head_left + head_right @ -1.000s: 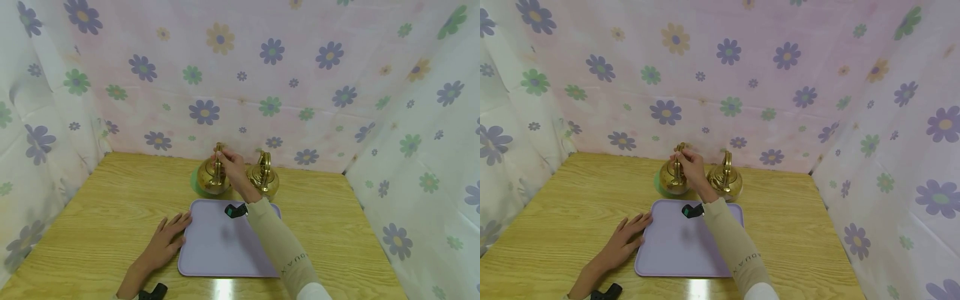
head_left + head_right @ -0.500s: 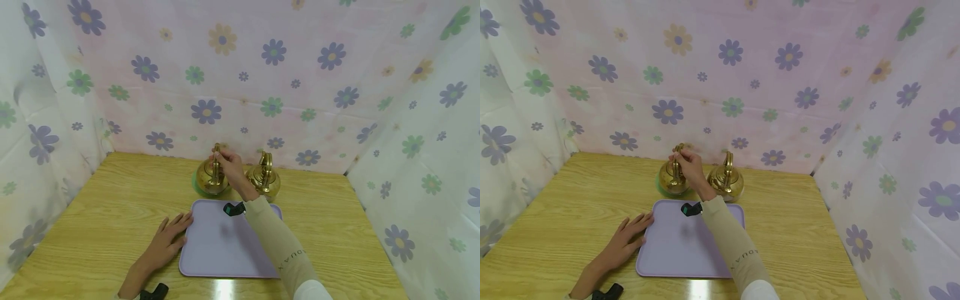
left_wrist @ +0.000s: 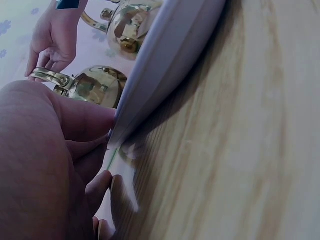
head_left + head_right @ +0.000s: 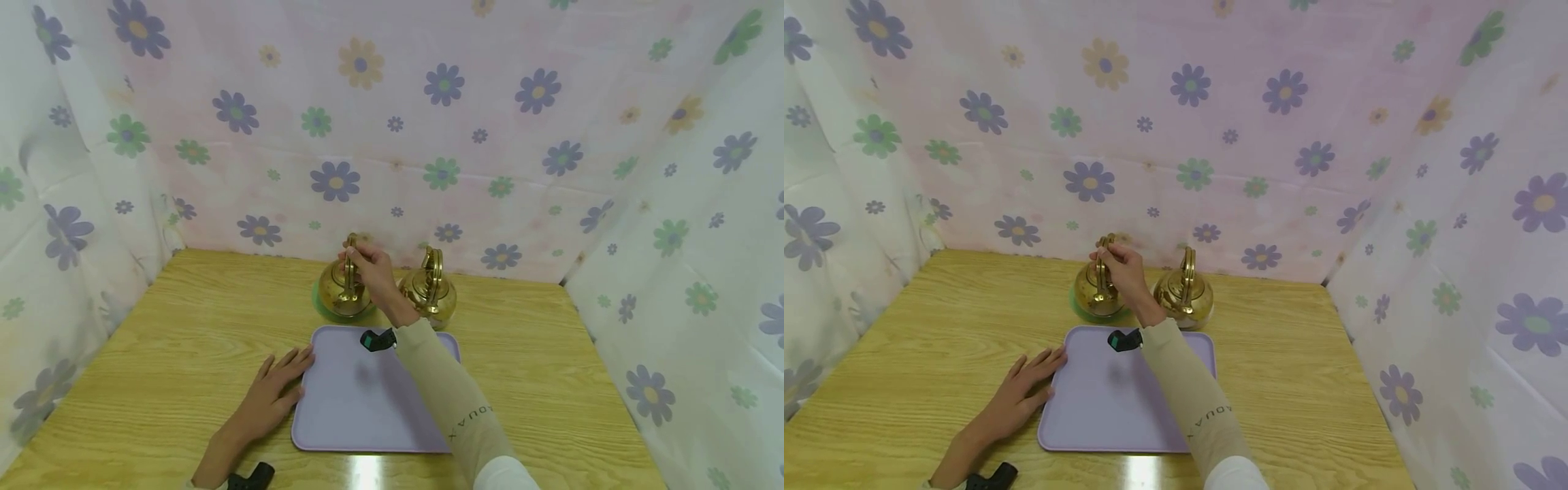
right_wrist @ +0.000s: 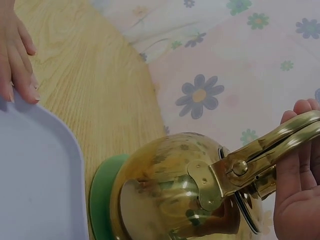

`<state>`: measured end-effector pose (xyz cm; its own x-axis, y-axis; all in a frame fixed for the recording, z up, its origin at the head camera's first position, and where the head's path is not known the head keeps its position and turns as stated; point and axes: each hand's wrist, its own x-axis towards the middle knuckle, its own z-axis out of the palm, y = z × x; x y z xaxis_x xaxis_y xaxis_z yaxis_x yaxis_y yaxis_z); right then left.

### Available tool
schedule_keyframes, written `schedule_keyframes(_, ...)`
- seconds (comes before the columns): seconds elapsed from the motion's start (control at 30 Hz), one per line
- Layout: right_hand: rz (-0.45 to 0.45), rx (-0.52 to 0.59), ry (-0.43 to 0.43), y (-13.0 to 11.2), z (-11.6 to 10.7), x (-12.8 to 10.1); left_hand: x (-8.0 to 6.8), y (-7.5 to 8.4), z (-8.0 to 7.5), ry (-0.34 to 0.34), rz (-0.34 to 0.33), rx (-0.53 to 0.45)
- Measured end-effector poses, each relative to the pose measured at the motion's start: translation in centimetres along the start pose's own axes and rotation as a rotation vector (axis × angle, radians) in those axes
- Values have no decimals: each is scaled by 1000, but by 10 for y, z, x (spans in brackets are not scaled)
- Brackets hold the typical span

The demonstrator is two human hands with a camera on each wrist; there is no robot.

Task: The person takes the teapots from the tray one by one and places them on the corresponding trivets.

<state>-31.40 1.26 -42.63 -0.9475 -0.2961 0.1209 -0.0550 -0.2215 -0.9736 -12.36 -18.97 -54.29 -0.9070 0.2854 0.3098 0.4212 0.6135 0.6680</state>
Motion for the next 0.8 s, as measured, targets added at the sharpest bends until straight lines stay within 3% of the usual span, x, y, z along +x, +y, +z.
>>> schedule_keyframes(0.37, 26, -62, -39, -1, -4, -9, -2, -2, 0, 4, 10, -3)
schedule_keyframes(0.5, -4, -94, -37, -1, -9, -19, -2, -3, -2, 4, 11, -5)
schedule_keyframes(0.8, -62, -46, 0, 17, -17, -50, 2, -4, -8, 20, 18, -4)
